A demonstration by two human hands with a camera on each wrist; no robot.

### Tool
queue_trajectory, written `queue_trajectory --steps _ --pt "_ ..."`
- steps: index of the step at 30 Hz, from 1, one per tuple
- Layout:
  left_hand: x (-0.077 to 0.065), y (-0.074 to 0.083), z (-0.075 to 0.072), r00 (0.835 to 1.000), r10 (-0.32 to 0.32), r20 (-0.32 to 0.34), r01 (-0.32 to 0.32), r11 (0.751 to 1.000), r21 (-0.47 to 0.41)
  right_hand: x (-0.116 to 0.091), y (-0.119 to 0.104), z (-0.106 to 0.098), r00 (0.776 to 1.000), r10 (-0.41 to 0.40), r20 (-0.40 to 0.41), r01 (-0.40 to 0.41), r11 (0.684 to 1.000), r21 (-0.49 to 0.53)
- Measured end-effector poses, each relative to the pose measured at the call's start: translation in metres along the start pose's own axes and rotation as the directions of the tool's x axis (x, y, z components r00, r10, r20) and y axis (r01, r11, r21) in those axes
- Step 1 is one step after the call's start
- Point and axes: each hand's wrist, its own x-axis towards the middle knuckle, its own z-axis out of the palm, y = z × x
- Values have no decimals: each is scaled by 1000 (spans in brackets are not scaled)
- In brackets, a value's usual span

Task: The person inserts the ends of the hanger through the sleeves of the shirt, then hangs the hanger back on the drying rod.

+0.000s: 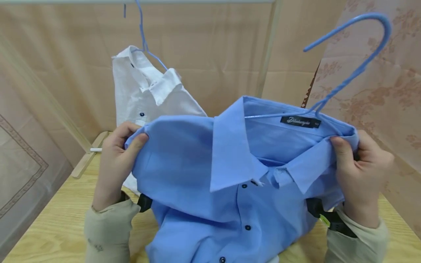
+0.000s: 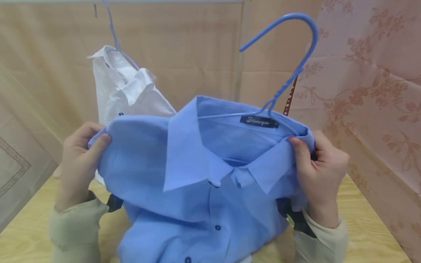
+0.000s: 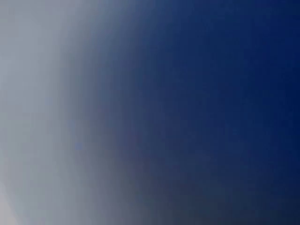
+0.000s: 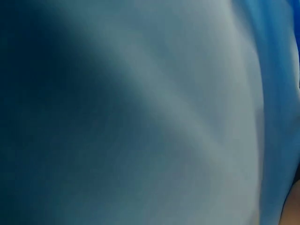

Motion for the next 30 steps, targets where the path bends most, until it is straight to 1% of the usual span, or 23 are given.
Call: queue_trajectory --steps 2,3,6,8,10,13,15,16,18,19,21,22,23,24,25,27,28,30 --pt "3 -7 -3 999 -33 42 29 996 88 -1 3 1 1000 -14 23 15 998 -62" --pt "4 -11 -4 997 -51 63 42 990 136 -1 4 3 999 -20 36 23 996 -81" --pt "8 -22 -5 987 -105 119 70 962 265 -2 9 7 995 -37 96 50 988 -143" --pt "9 -29 -5 979 -155 136 95 925 368 -3 12 11 988 -51 143 77 980 -181" --pt "11 -34 -3 967 -211 142 125 879 460 -3 13 15 980 -63 191 103 972 -210" --pt "13 -37 0 945 -286 160 155 819 552 -5 14 19 968 -72 240 132 961 -242" --pt "13 -36 2 936 -304 176 148 796 587 -7 15 21 965 -71 254 136 958 -251" --pt "12 -35 3 936 -300 185 138 794 591 -8 15 22 964 -74 257 141 957 -254" --pt "11 -32 7 948 -259 186 101 797 596 -9 15 24 963 -77 257 145 956 -257" --pt "11 -29 9 959 -223 177 78 804 590 -9 15 25 963 -81 256 148 955 -257" --pt "9 -25 14 981 -122 149 18 829 559 -10 14 27 961 -97 261 164 954 -252" --pt "7 -23 17 988 -65 139 -20 841 540 -11 14 28 958 -107 267 176 952 -249" --pt "6 -20 20 991 -8 135 -65 848 525 -11 13 30 955 -115 273 184 952 -245" --pt "5 -18 22 989 48 140 -114 852 511 -12 12 31 951 -124 283 197 950 -244" --pt "3 -16 25 983 101 151 -164 851 499 -13 11 32 946 -138 295 213 947 -240" --pt "1 -13 32 961 189 201 -264 840 473 -15 8 35 932 -169 321 247 943 -223" --pt "0 -12 35 948 221 228 -306 830 466 -15 7 36 925 -184 333 264 940 -215" --pt "-2 -11 40 924 270 271 -370 812 451 -17 3 38 916 -203 347 282 940 -193"
